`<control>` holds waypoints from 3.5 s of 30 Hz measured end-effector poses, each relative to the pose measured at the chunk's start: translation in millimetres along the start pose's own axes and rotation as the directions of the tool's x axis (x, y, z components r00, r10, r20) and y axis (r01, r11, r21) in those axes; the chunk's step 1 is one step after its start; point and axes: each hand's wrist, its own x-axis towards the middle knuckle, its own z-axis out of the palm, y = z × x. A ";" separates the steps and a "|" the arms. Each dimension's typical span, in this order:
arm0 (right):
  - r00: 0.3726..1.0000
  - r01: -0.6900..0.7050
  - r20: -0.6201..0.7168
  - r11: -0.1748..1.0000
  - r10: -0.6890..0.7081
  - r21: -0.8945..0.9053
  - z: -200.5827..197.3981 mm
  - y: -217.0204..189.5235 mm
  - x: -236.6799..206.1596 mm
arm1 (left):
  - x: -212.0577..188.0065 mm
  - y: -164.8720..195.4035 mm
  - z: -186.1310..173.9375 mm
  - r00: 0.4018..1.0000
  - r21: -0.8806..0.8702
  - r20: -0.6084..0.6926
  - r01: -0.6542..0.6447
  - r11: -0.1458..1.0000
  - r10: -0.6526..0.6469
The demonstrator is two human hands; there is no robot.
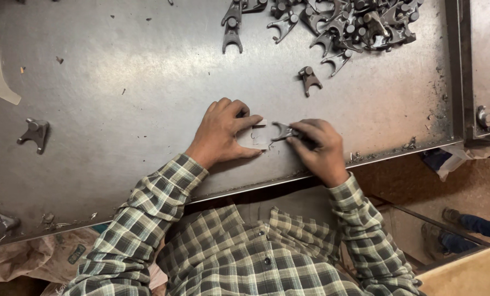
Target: The person repeatedly picks small metal parts from a pile on a metal table and rubs each one against a small abrasive block to smooth edges. The person places the finished parts back on the table. The task continues throughout the clip.
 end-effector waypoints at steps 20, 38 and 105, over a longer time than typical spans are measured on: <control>0.937 -0.183 0.305 0.983 0.173 0.004 -67.1 14.5 8.2 | 0.9 -3.3 3.1 0.999 -0.009 -0.025 -0.022 1.000 0.022; 0.951 -0.305 -0.071 0.949 0.300 -0.077 -6.0 44.6 102.3 | 4.1 -0.9 -0.6 1.000 0.002 0.011 0.007 1.000 -0.007; 0.974 0.140 0.185 0.989 -0.129 -0.045 -6.0 10.2 19.8 | 2.1 -3.2 3.5 1.000 0.001 -0.023 0.010 1.000 -0.010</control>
